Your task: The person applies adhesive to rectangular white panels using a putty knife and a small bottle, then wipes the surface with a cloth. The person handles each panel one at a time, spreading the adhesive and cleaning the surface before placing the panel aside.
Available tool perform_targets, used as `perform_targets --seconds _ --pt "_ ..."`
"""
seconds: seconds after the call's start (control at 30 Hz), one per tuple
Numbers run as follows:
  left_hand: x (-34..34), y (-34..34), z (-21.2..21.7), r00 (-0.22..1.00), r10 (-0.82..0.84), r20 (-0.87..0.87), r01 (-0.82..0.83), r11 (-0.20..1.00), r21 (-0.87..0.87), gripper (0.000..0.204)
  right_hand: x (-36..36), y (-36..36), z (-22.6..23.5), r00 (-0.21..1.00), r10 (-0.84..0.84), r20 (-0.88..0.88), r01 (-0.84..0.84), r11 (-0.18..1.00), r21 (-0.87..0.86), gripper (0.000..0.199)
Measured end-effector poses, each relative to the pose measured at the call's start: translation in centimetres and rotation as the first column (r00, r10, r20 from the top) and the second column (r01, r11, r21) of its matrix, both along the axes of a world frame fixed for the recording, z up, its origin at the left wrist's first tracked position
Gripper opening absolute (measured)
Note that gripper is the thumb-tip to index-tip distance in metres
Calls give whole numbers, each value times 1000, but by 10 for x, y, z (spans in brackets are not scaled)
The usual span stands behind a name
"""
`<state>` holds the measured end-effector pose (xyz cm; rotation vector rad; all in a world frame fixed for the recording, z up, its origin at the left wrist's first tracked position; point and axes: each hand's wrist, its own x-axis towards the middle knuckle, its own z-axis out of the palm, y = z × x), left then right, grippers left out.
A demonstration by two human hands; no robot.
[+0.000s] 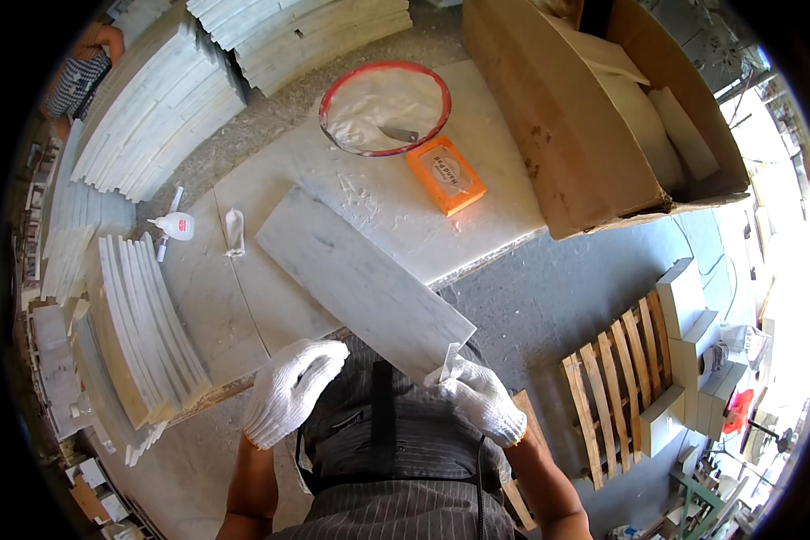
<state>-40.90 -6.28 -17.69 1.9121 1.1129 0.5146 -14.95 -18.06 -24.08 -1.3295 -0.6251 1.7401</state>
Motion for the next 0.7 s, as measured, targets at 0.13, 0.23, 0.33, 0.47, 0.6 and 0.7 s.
perform_targets --seconds 0.13,0.23,0.33,0.47,0.6,0.7 --pt "6 10 -5 993 69 -93 -44 969 244 21 -7 12 13 988 101 113 -97 994 -44 24" --pt "11 20 -16 969 49 -241 61 901 429 37 -6 12 9 991 104 82 -99 993 -65 23" --pt "24 40 -22 903 40 -429 187 860 474 51 -5 16 13 986 136 91 -128 988 -88 19" --pt "32 53 -30 894 73 -443 187 837 514 51 -4 17 13 983 149 103 -144 988 -61 17" --pt "31 43 -15 873 -8 -487 246 870 427 44 -1 13 3 977 172 124 -167 985 -48 17" --pt "8 44 -18 968 0 -251 118 883 455 34 1 13 4 966 192 172 -190 981 -24 18"
